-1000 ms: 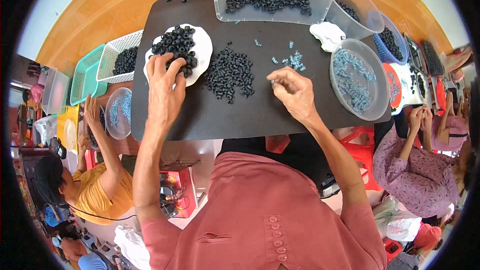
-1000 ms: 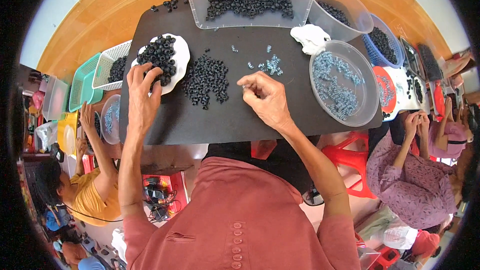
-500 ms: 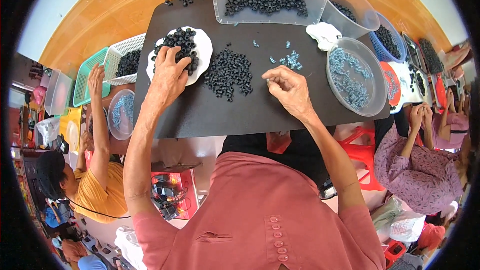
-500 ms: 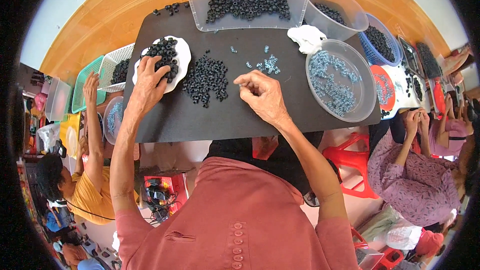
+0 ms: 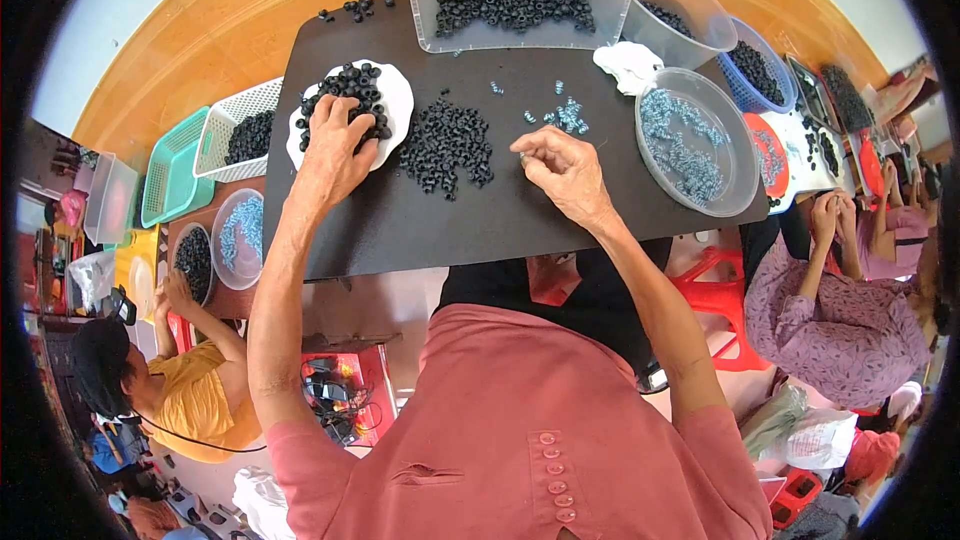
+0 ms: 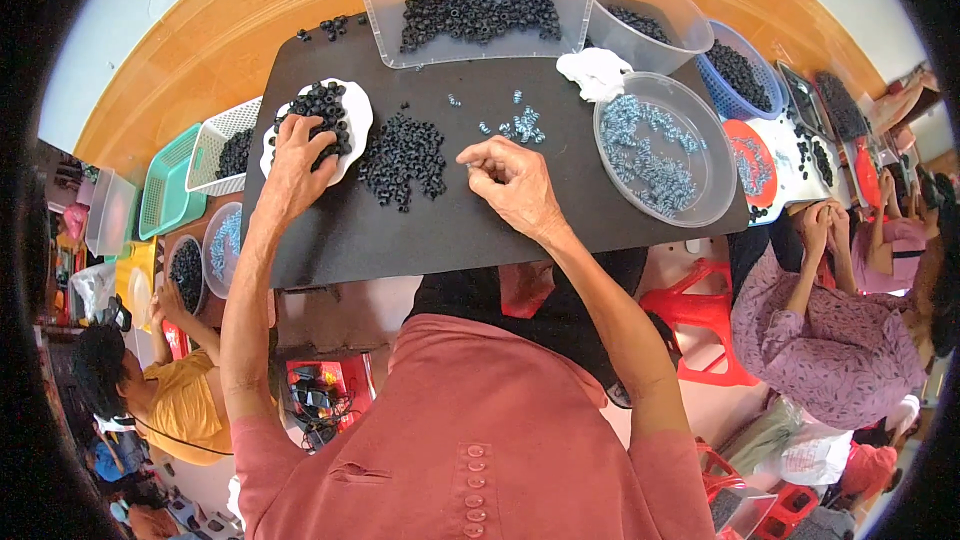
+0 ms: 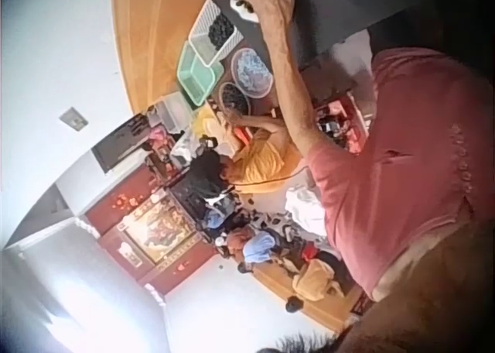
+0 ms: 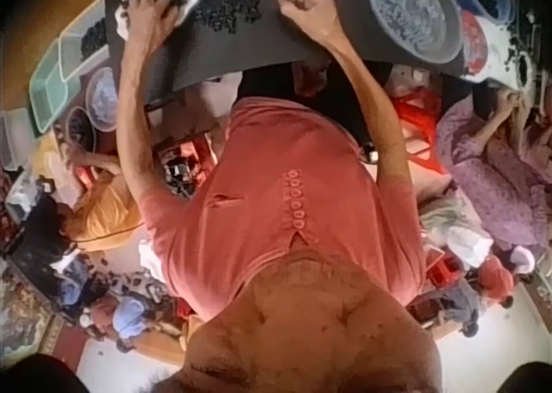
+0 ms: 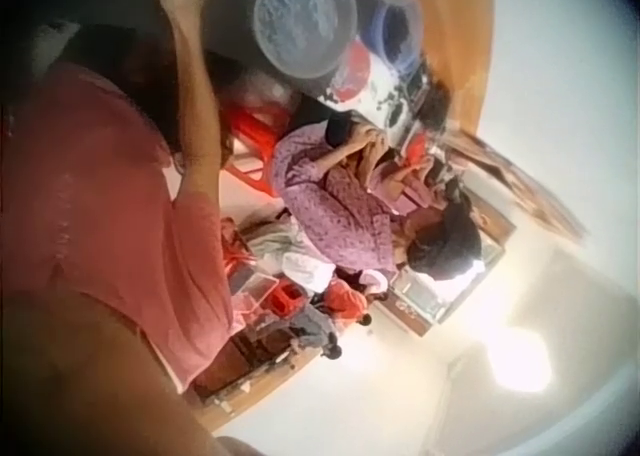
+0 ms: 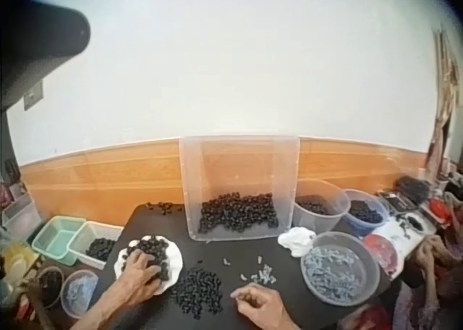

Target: The person sorts small black plastic components and blue beads by hand on a table.

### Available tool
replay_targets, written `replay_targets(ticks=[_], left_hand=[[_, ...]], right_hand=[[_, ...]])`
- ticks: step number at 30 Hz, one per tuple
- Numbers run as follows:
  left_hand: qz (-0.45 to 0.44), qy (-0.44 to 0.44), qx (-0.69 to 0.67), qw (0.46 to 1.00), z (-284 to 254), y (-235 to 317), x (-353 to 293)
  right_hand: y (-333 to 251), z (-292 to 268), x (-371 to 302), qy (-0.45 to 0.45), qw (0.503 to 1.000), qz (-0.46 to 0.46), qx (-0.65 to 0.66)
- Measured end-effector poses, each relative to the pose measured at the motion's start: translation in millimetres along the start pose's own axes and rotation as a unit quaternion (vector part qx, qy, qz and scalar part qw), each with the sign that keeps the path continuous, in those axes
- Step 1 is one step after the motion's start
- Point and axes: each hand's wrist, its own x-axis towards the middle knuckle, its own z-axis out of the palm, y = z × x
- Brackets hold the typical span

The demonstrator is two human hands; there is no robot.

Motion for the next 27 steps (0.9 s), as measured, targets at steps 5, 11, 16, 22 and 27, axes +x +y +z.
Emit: replay_targets(ticks=[5,11,16,22,27], left_hand=[[0.002,0.008,-0.009,1.000,2.2,0.4,3.2],[-0.010,0.001,-0.014,1.000,9.5,-1.1,3.3],[-0.020,0.010,-0.025,0.999,10.7,-0.6,2.4],[-0.004,0.038,-0.032,0.999,6.9,1.8,-0.1],[-0.015,0.103,-0.098,0.990,-2.6,17.7,-2.3]], right_hand=[[4.3,1.5,0.8,0.003,1.000,-0.002,0.005],[8.3,0.5,1.3,-0.003,1.000,-0.008,0.003],[6.1,1.3,0.9,-0.002,1.000,-0.003,0.007],[6.2,3.6,2.4,0.014,1.000,-0.025,-0.008],[6.7,2.1,2.1,0.018,0.999,-0.022,-0.017]])
